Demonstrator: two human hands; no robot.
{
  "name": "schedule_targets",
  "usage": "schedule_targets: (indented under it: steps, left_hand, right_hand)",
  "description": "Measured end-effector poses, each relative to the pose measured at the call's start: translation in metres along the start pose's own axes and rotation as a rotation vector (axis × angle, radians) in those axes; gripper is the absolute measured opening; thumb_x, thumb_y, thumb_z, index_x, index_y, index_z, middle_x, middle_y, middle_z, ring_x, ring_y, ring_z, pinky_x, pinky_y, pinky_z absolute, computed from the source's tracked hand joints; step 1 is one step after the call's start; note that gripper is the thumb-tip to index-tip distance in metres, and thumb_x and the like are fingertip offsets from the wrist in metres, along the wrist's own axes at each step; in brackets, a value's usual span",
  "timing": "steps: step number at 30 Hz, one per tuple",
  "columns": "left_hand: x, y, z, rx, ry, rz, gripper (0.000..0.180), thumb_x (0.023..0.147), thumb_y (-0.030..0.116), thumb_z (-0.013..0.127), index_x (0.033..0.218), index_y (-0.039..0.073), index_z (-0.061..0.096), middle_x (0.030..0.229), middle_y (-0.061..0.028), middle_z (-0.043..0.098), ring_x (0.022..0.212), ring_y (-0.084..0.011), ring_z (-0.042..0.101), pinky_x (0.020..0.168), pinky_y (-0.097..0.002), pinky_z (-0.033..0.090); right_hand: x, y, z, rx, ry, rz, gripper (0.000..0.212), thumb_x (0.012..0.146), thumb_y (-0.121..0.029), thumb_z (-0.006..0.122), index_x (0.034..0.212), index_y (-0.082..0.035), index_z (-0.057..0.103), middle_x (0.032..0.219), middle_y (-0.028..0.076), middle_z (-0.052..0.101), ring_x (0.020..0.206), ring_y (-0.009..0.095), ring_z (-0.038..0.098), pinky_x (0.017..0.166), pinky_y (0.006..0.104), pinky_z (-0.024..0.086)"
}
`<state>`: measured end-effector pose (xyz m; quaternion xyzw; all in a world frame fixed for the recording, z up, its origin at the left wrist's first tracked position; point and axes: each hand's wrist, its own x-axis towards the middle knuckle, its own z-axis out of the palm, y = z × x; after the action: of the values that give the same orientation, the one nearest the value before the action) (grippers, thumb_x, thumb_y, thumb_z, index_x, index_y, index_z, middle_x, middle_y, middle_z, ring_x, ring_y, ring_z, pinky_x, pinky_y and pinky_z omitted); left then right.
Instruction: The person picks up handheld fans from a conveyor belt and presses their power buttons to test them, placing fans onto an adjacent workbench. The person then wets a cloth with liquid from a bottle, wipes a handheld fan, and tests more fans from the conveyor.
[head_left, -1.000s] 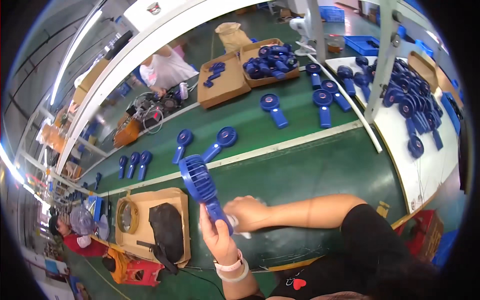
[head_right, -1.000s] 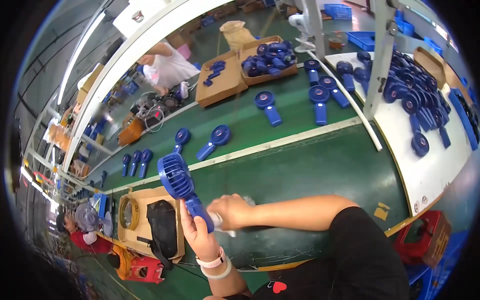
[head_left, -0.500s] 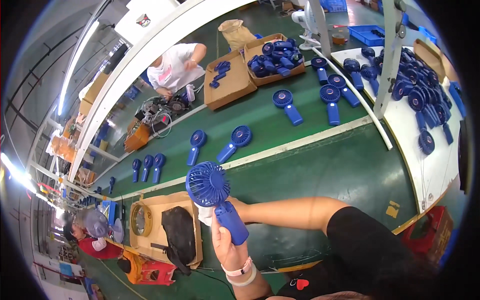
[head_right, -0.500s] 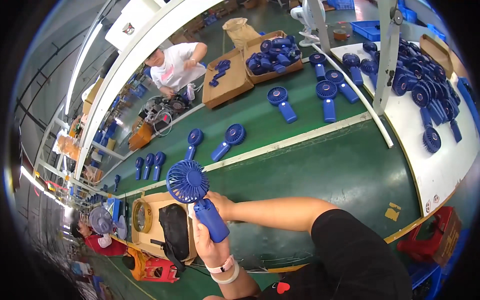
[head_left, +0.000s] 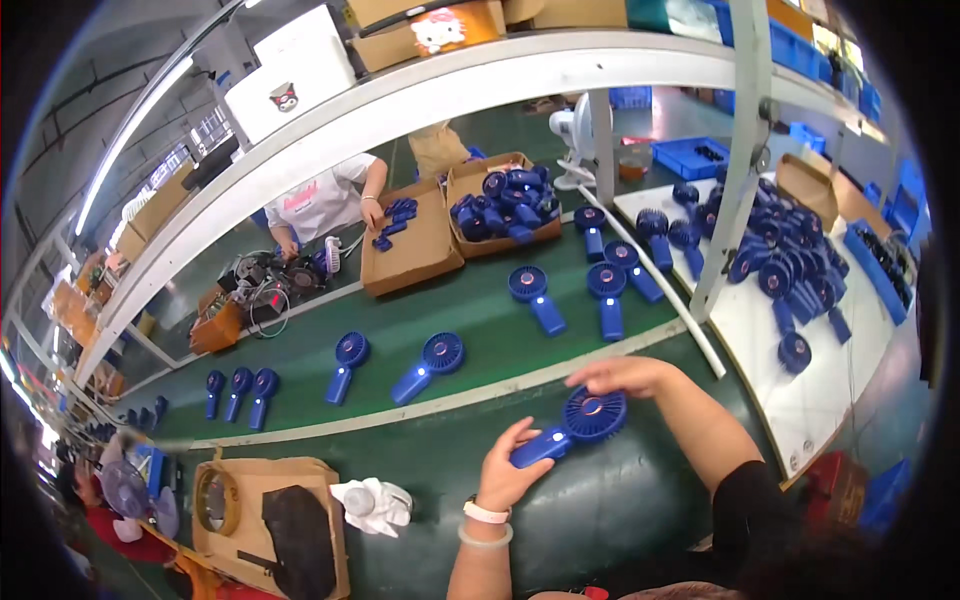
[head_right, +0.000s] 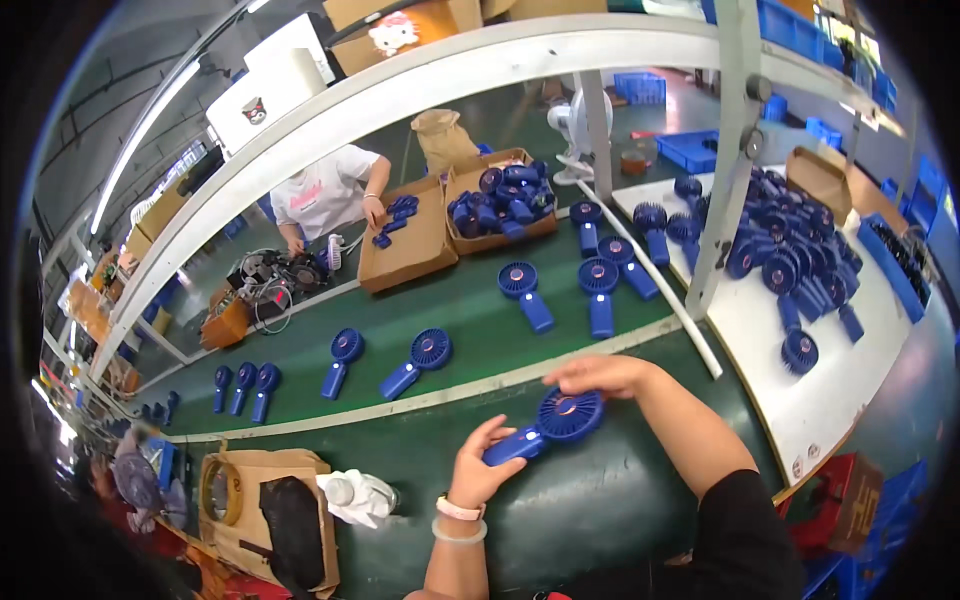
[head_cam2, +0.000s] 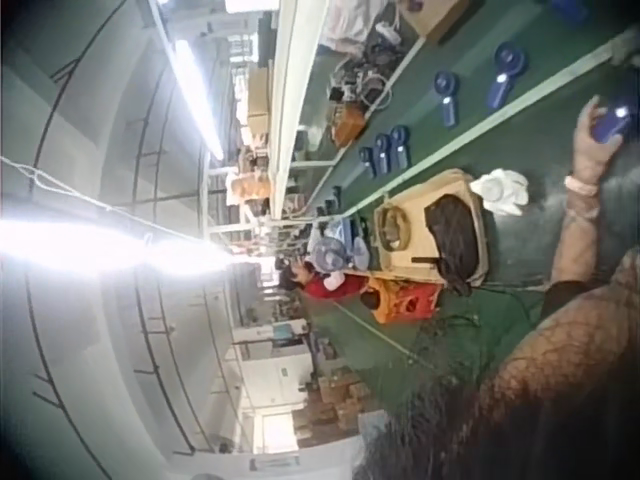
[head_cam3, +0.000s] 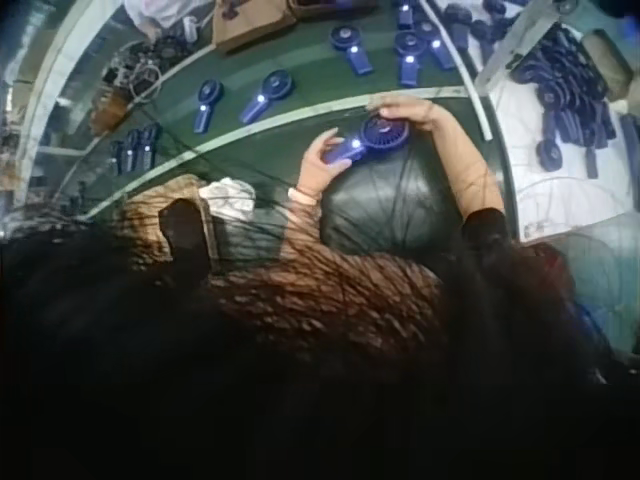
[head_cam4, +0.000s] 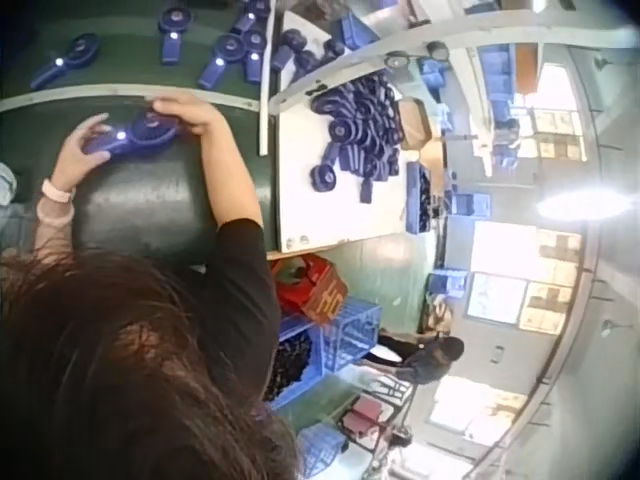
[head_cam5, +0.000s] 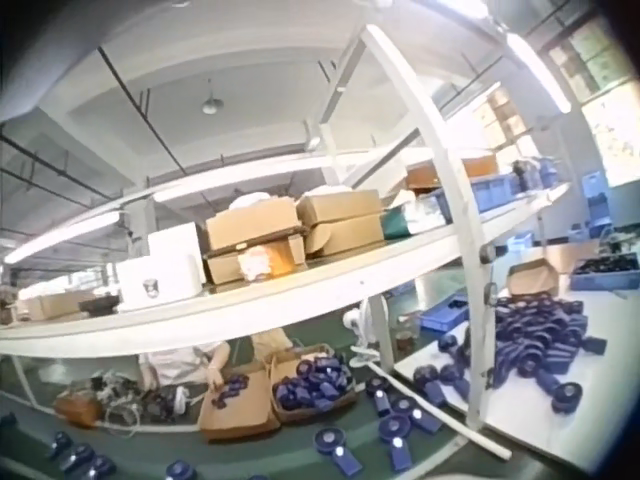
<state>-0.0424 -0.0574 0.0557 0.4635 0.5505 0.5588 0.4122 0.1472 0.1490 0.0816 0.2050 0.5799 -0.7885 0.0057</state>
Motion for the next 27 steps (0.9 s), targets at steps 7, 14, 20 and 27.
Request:
schedule_targets:
  steps: [7, 14, 20, 27]
  left_hand:
    - [0.037, -0.054, 0.026, -0.714, 0.532, 0.012, 0.038, 0.087, 0.007, 0.051, 0.123, 0.007, 0.037, 0.113, -0.0079, 0.045, 0.094, -0.0155, 0.05, 0.079, -0.0314, 0.045]
    - [0.03, -0.063, 0.01, -0.708, 0.394, -0.035, 0.025, 0.085, 0.004, 0.05, 0.11, 0.004, 0.047, 0.102, -0.0061, 0.049, 0.086, -0.0154, 0.054, 0.072, -0.0288, 0.047]
    - [0.037, -0.055, 0.013, -0.952, 0.319, -0.141, 0.03, 0.084, 0.0, 0.049, 0.113, 0.004, 0.045, 0.103, -0.0075, 0.051, 0.083, -0.0157, 0.054, 0.074, -0.029, 0.046]
    - [0.027, -0.056, -0.001, -0.98, 0.384, -0.158, 0.031, 0.083, -0.001, 0.05, 0.113, 0.004, 0.045, 0.102, -0.0076, 0.051, 0.083, -0.0157, 0.054, 0.074, -0.0289, 0.046]
  right_hand:
    - [0.027, -0.01, -0.026, -0.013, 0.169, 0.12, 0.043, 0.081, -0.03, 0.064, 0.116, -0.006, 0.052, 0.095, 0.001, 0.06, 0.082, 0.009, 0.058, 0.065, 0.0238, 0.049]
    - [0.203, -0.063, -0.005, 0.409, 0.25, -0.202, 0.026, 0.088, -0.032, 0.055, 0.099, -0.009, 0.053, 0.093, 0.004, 0.056, 0.082, 0.016, 0.054, 0.069, 0.038, 0.048]
    - [0.323, -0.113, -0.035, 0.002, 0.596, -0.518, 0.056, 0.082, -0.041, 0.059, 0.121, -0.005, 0.044, 0.115, 0.016, 0.053, 0.105, 0.025, 0.052, 0.09, 0.0366, 0.041]
    - [0.269, -0.048, 0.038, -1.435, 0.273, -0.12, 0.085, 0.067, -0.06, 0.06, 0.132, -0.009, 0.038, 0.135, 0.019, 0.034, 0.128, 0.034, 0.026, 0.098, 0.0546, 0.023]
